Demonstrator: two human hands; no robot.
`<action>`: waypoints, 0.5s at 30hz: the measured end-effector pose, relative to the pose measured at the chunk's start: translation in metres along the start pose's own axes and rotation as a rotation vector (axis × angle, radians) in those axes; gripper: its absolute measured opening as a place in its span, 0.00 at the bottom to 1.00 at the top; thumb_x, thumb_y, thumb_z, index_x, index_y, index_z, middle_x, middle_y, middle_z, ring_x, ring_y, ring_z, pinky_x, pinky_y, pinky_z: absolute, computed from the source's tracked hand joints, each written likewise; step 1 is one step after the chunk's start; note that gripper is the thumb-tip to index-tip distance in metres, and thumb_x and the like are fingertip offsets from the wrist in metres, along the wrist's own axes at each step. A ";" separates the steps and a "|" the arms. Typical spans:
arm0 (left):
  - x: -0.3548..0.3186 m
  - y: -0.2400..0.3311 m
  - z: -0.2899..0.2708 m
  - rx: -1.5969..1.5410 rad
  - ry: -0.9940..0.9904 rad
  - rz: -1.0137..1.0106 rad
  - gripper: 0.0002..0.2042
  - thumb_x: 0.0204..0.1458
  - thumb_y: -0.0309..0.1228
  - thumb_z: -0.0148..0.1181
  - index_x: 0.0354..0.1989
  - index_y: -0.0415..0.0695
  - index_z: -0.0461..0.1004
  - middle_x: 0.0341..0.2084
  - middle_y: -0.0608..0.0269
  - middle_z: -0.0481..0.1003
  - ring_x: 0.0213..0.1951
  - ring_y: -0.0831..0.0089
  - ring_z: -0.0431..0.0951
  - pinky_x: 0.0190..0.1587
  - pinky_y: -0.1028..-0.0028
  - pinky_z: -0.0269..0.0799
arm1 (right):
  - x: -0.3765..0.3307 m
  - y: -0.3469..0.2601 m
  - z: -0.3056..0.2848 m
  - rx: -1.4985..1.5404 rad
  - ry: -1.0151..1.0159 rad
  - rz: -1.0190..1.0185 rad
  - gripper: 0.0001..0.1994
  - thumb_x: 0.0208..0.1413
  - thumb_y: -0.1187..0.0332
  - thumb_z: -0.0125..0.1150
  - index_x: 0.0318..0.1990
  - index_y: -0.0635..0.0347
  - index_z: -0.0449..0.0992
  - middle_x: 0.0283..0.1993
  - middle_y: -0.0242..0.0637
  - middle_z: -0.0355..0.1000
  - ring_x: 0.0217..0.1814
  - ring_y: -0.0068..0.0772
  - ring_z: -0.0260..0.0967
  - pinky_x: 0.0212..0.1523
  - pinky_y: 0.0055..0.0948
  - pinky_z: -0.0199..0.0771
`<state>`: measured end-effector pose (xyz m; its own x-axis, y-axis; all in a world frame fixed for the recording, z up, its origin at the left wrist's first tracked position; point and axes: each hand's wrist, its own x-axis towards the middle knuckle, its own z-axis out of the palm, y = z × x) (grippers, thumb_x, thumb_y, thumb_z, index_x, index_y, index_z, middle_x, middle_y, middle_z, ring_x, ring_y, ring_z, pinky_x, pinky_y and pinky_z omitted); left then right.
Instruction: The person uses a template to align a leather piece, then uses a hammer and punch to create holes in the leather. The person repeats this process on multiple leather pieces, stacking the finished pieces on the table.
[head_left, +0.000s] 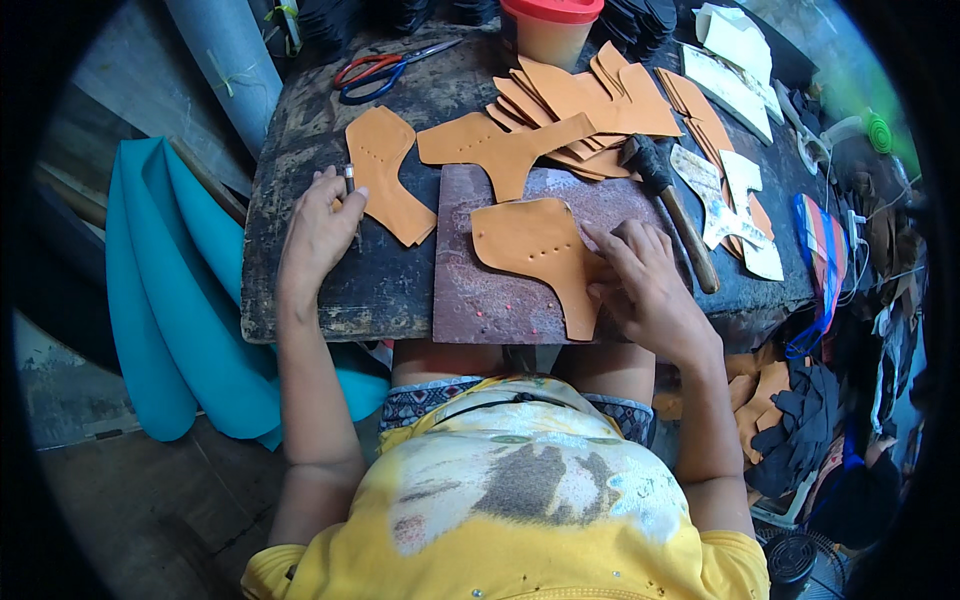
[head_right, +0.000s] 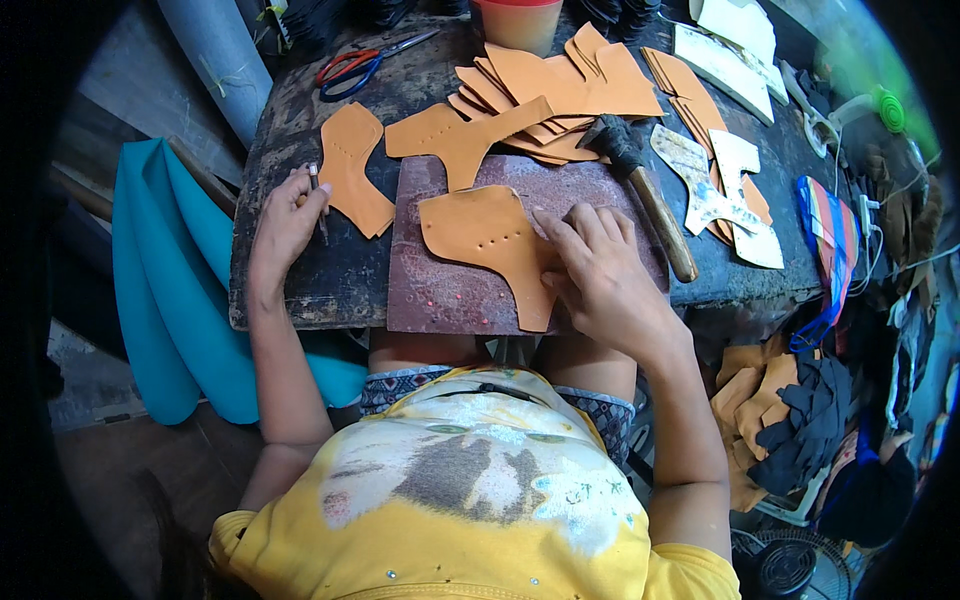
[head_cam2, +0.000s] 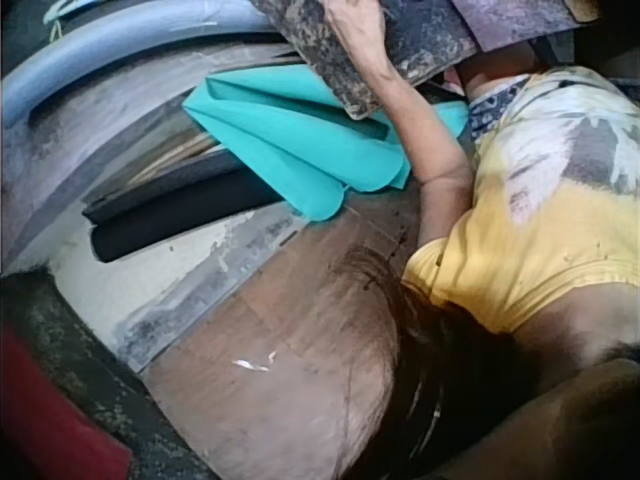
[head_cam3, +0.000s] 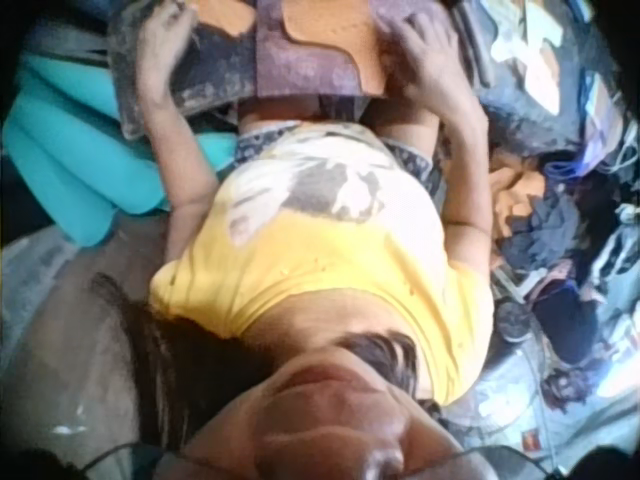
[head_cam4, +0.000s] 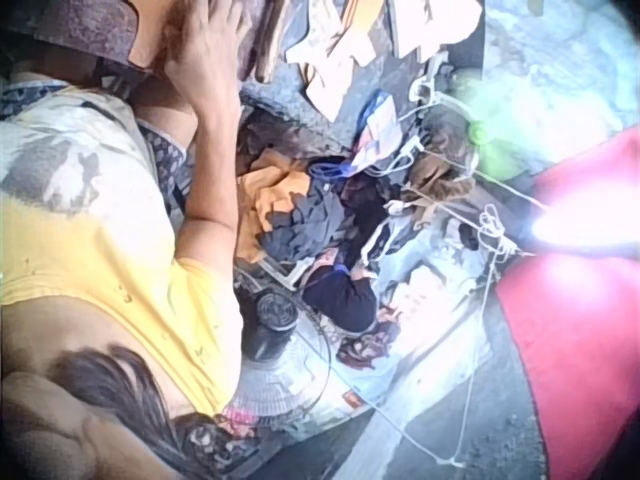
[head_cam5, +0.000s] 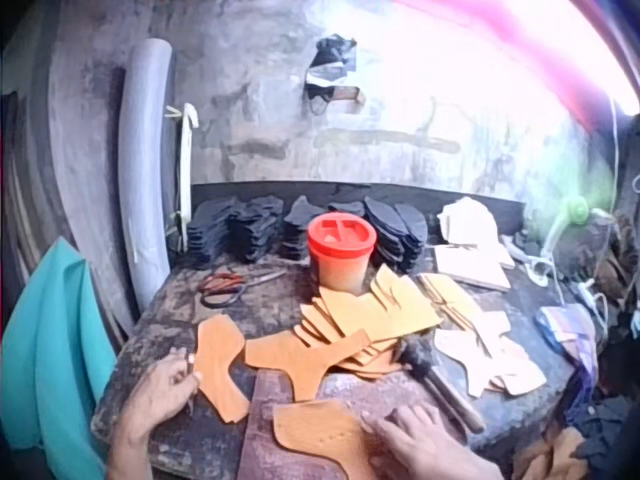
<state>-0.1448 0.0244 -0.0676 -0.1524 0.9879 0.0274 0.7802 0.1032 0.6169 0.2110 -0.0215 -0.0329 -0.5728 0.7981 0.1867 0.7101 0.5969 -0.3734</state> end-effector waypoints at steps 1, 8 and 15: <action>0.000 -0.004 0.001 -0.019 -0.022 -0.004 0.14 0.55 0.34 0.56 0.37 0.33 0.76 0.57 0.33 0.65 0.64 0.46 0.62 0.63 0.62 0.59 | 0.003 -0.001 -0.003 0.025 -0.038 0.017 0.26 0.45 0.76 0.63 0.56 0.57 0.68 0.46 0.46 0.61 0.49 0.52 0.59 0.55 0.42 0.58; -0.009 -0.007 0.012 -0.030 0.042 0.106 0.13 0.54 0.32 0.57 0.38 0.32 0.76 0.55 0.42 0.69 0.56 0.48 0.69 0.58 0.62 0.63 | 0.071 0.002 -0.017 0.012 0.124 -0.166 0.14 0.48 0.75 0.62 0.43 0.59 0.68 0.48 0.44 0.63 0.50 0.52 0.61 0.52 0.41 0.60; -0.006 -0.016 0.011 -0.117 0.065 0.147 0.10 0.52 0.28 0.61 0.35 0.32 0.77 0.52 0.48 0.71 0.50 0.55 0.72 0.52 0.65 0.67 | 0.152 0.026 0.009 -0.413 -0.229 0.037 0.32 0.47 0.69 0.58 0.64 0.52 0.65 0.59 0.48 0.65 0.64 0.43 0.61 0.60 0.44 0.56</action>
<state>-0.1502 0.0180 -0.0862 -0.0840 0.9815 0.1722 0.7216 -0.0592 0.6897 0.1387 0.1149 -0.0224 -0.5867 0.8087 -0.0423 0.8085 0.5879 0.0254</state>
